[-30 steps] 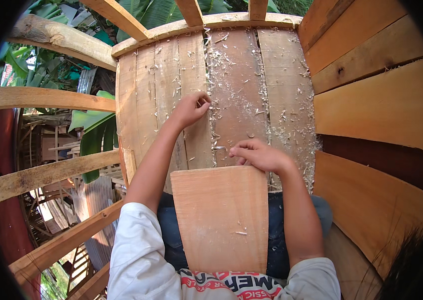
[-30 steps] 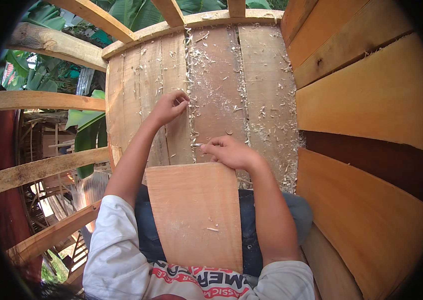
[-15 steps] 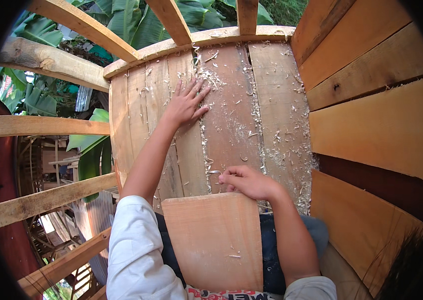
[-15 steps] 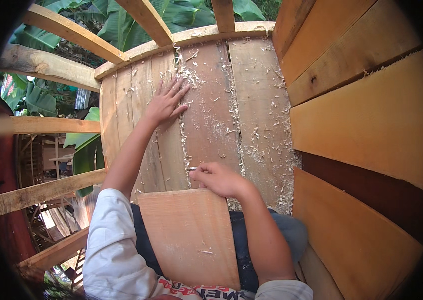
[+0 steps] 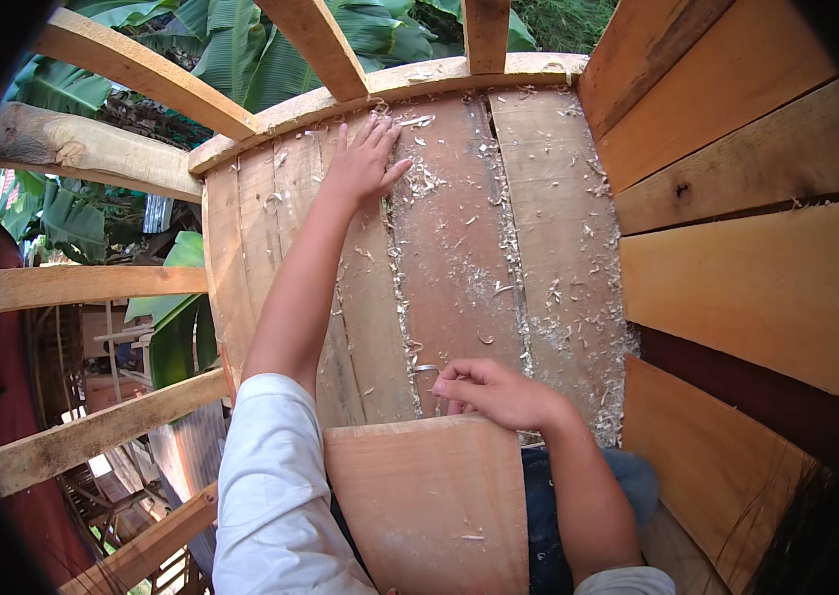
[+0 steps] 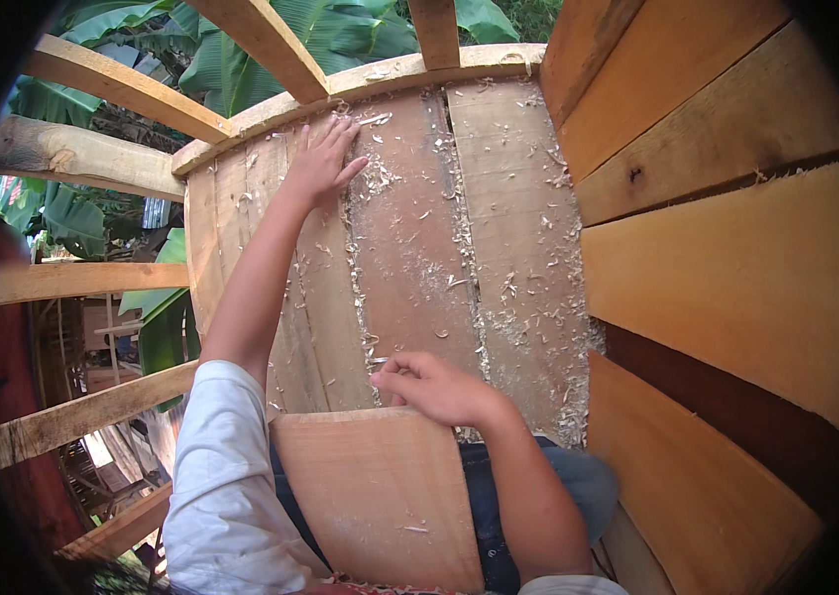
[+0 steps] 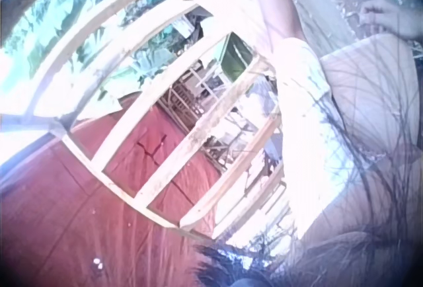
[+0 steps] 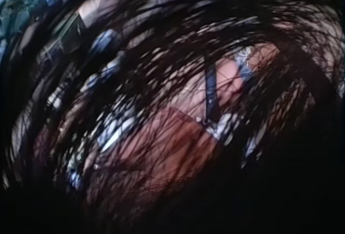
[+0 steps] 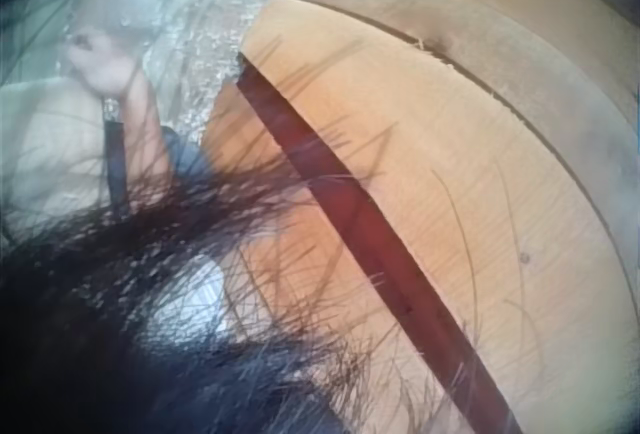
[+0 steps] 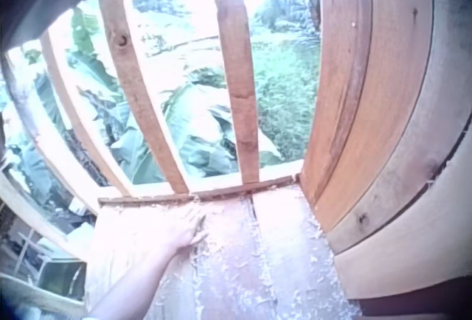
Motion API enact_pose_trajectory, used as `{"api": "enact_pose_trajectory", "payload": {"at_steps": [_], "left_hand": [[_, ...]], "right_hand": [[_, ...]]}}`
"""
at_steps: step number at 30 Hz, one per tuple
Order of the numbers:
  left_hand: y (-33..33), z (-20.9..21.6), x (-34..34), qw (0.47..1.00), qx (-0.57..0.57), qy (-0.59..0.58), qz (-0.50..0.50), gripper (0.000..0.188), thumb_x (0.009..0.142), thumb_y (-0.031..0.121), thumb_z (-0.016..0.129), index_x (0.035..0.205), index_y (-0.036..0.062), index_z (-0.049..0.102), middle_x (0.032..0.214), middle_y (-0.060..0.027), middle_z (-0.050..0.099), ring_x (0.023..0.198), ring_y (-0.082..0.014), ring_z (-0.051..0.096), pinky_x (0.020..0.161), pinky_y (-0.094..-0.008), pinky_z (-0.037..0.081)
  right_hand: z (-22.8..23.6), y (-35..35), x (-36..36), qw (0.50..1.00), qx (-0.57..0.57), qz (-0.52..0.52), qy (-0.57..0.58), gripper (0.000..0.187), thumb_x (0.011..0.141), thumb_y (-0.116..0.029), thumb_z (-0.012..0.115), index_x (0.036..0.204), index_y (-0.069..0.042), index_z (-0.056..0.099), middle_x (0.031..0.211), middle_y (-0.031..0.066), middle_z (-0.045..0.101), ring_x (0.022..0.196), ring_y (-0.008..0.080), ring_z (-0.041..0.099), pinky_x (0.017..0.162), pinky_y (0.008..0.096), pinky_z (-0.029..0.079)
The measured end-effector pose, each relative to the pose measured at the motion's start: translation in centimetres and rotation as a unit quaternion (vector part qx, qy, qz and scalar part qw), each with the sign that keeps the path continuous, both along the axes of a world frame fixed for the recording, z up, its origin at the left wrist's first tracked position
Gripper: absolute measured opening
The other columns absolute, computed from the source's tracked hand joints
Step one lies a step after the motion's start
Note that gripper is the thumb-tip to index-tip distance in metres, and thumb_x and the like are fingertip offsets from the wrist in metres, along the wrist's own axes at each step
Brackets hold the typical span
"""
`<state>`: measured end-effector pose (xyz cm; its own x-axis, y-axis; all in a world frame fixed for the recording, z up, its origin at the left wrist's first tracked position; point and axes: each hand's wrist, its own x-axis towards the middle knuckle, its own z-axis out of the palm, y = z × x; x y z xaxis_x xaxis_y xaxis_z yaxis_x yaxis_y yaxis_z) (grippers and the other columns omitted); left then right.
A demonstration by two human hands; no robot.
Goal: The person is sitting on a wooden floor and using their hands to gather and remove wood shavings from the surface. They repeatedly sweep the debris into piles and then discard it.
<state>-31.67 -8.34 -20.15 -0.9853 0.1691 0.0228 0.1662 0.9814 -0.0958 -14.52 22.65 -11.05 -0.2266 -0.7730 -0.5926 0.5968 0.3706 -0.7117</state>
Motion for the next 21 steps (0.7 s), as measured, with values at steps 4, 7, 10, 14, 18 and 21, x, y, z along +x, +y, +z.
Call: {"api": "enact_pose_trajectory", "payload": {"at_steps": [4, 7, 10, 14, 18, 21], "left_hand": [[0.7, 0.7, -0.4, 0.989, 0.096, 0.115, -0.014, 0.06, 0.098, 0.05, 0.047, 0.144, 0.0112, 0.046, 0.147, -0.0105, 0.049, 0.145, -0.0259, 0.033, 0.119, -0.0535, 0.017], [-0.2, -0.4, 0.7, 0.997, -0.028, 0.07, 0.013, 0.055, 0.098, 0.045, 0.052, 0.14, 0.0091, 0.05, 0.147, -0.0111, 0.048, 0.144, -0.0261, 0.035, 0.118, -0.0534, 0.02], [-0.6, -0.8, 0.3, 0.994, -0.033, 0.103, 0.018, 0.056, 0.098, 0.046, 0.051, 0.139, 0.0091, 0.05, 0.148, -0.0103, 0.047, 0.144, -0.0263, 0.036, 0.118, -0.054, 0.02], [0.1, -0.4, -0.9, 0.993, 0.055, 0.097, 0.047, 0.062, 0.098, 0.051, 0.046, 0.143, 0.0075, 0.048, 0.153, -0.0115, 0.041, 0.146, -0.0257, 0.032, 0.119, -0.0558, 0.018], [1.4, -0.5, -1.1, 0.994, -0.031, 0.055, 0.089, 0.061, 0.098, 0.049, 0.049, 0.142, 0.0071, 0.048, 0.152, -0.0138, 0.041, 0.147, -0.0261, 0.029, 0.119, -0.0559, 0.019], [1.6, -0.2, -0.8, 0.991, -0.039, 0.048, 0.115, 0.065, 0.097, 0.054, 0.046, 0.143, 0.0071, 0.049, 0.151, -0.014, 0.044, 0.147, -0.0281, 0.029, 0.119, -0.0553, 0.018]], "right_hand": [[-0.3, 0.2, -0.1, 1.0, 0.002, -0.018, -0.011, 0.04, 0.098, -0.043, 0.059, 0.103, -0.003, 0.061, 0.083, 0.0051, 0.065, 0.077, 0.0117, 0.057, 0.071, 0.0285, 0.047], [-0.2, 0.0, 0.1, 1.0, 0.004, -0.01, -0.017, 0.039, 0.098, -0.042, 0.059, 0.103, -0.004, 0.061, 0.083, 0.0045, 0.065, 0.076, 0.0113, 0.057, 0.069, 0.0283, 0.047], [-0.3, 0.1, 0.1, 1.0, 0.001, -0.007, -0.013, 0.036, 0.099, -0.04, 0.059, 0.106, -0.005, 0.061, 0.084, 0.0046, 0.065, 0.078, 0.0111, 0.058, 0.071, 0.0275, 0.047], [0.2, 0.0, -0.3, 1.0, 0.014, 0.015, -0.01, 0.033, 0.101, -0.037, 0.057, 0.11, -0.005, 0.061, 0.087, 0.0053, 0.066, 0.083, 0.0114, 0.06, 0.077, 0.0267, 0.047], [0.2, 0.1, -0.4, 1.0, 0.016, 0.018, -0.018, 0.034, 0.1, -0.037, 0.057, 0.11, -0.005, 0.06, 0.087, 0.005, 0.066, 0.084, 0.0119, 0.06, 0.077, 0.0272, 0.047], [-0.3, 0.3, 0.0, 1.0, -0.001, 0.003, -0.01, 0.033, 0.1, -0.037, 0.057, 0.111, -0.006, 0.06, 0.087, 0.0052, 0.067, 0.084, 0.0121, 0.06, 0.077, 0.0277, 0.047]]}}
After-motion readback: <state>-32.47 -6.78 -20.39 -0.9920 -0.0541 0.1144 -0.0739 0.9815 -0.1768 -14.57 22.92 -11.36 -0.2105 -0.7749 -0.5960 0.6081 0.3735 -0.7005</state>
